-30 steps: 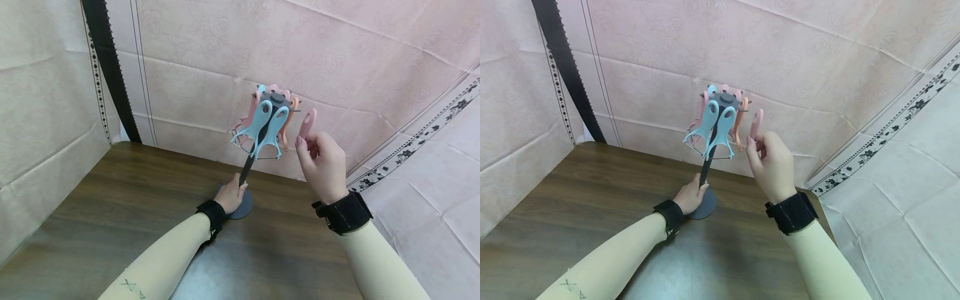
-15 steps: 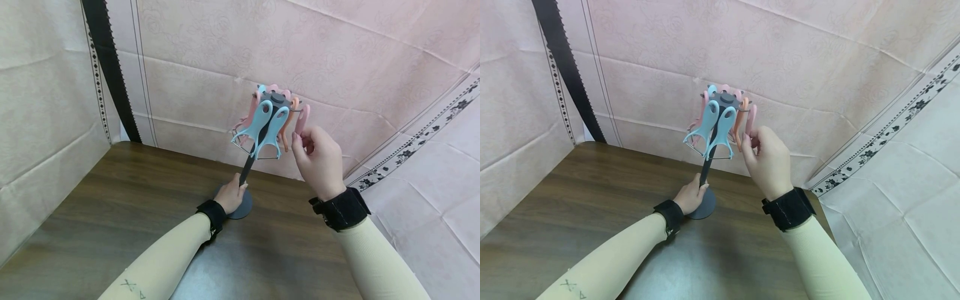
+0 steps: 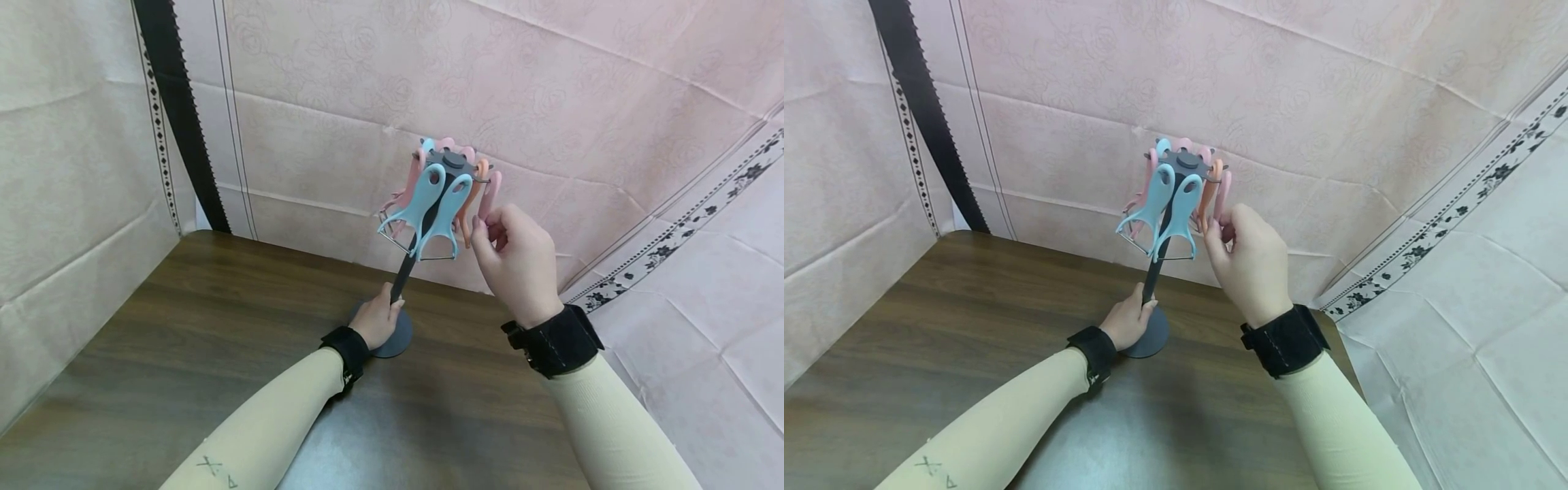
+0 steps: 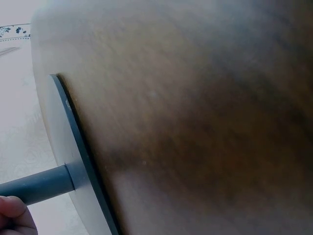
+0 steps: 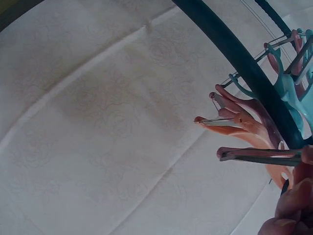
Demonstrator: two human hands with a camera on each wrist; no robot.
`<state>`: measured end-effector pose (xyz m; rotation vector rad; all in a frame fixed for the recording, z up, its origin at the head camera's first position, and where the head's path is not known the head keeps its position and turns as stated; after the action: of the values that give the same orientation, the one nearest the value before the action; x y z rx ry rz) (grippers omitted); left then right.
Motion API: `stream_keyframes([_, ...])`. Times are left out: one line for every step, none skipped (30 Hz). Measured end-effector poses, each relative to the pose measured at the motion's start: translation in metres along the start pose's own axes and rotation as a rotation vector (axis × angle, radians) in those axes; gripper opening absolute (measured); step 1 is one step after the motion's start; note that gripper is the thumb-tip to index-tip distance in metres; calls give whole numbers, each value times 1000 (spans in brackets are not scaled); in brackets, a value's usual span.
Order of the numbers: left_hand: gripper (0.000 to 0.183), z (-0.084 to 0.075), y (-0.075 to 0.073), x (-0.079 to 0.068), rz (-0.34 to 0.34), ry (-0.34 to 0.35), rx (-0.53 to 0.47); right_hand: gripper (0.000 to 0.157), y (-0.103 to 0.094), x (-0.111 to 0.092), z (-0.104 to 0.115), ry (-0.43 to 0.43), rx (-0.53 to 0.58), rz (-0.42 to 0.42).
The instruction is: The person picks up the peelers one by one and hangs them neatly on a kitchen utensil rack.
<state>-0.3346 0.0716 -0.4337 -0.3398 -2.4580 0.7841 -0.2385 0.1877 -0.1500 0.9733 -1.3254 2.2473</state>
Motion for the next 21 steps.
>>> stream_keyframes([26,0,0,0,0,-1,0,18,0,0,1,5,-12,5])
stream_keyframes([26,1,1,0,0,-1,0,18,0,0,2,9,-27,8])
stream_keyframes([26,1,1,0,-1,-2,0,18,0,-1,4,10,-44,10])
stream_keyframes([26,1,1,0,-3,-2,0,18,0,-1,5,10,-61,11])
stream_keyframes([26,2,1,0,-4,-2,1,18,-1,-1,7,6,-78,11])
stream_keyframes([26,2,1,0,-6,-3,3,18,-1,-1,9,1,-96,8])
stream_keyframes([26,2,1,0,-9,-3,6,18,-1,-2,12,-9,-112,2])
stream_keyframes([26,2,1,0,-10,-3,9,18,-2,-2,14,-18,-128,-7])
stream_keyframes([26,2,1,0,-12,-5,10,18,-2,-2,16,-28,-141,-16])
stream_keyframes([26,1,1,0,-13,-3,12,18,-3,-2,18,-36,-153,-25])
stream_keyframes([26,1,1,0,-12,-6,13,18,-3,-2,19,-44,-163,-34])
stream_keyframes([26,1,2,0,-12,-7,11,18,-4,-2,20,-50,-172,-42])
stream_keyframes([25,1,2,1,-14,-7,5,17,-4,-2,21,-54,-178,-48])
stream_keyframes([25,1,2,1,-14,-9,0,17,-4,-2,21,-55,-184,-51])
stream_keyframes([25,1,2,1,-13,-10,-4,17,-4,-1,21,-56,-189,-51])
stream_keyframes([24,1,2,1,-12,-11,-8,17,-4,-1,21,-55,-195,-51])
stream_keyframes([24,1,3,0,-10,-14,-10,17,-4,-1,21,-53,-199,-48])
stream_keyframes([24,1,3,0,-8,-12,-13,17,-4,-1,20,-51,-205,-46])
stream_keyframes([23,1,3,0,-7,-13,-14,17,-3,-1,20,-51,-210,-43])
stream_keyframes([24,1,4,0,-4,-14,-12,17,-3,-1,20,-52,-215,-40])
stream_keyframes([23,1,4,0,-4,-12,-9,17,-3,-1,21,-56,-221,-38])
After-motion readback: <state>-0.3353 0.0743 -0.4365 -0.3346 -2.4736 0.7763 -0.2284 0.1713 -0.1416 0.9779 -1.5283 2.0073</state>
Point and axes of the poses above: each hand's wrist, its own x-axis towards the middle knuckle, its own y-axis out of the palm, z = x × y, the point moved 8 cm from there along x, towards the middle knuckle, and after that the axes turned 14 degrees about y, right-handed, at the moved point
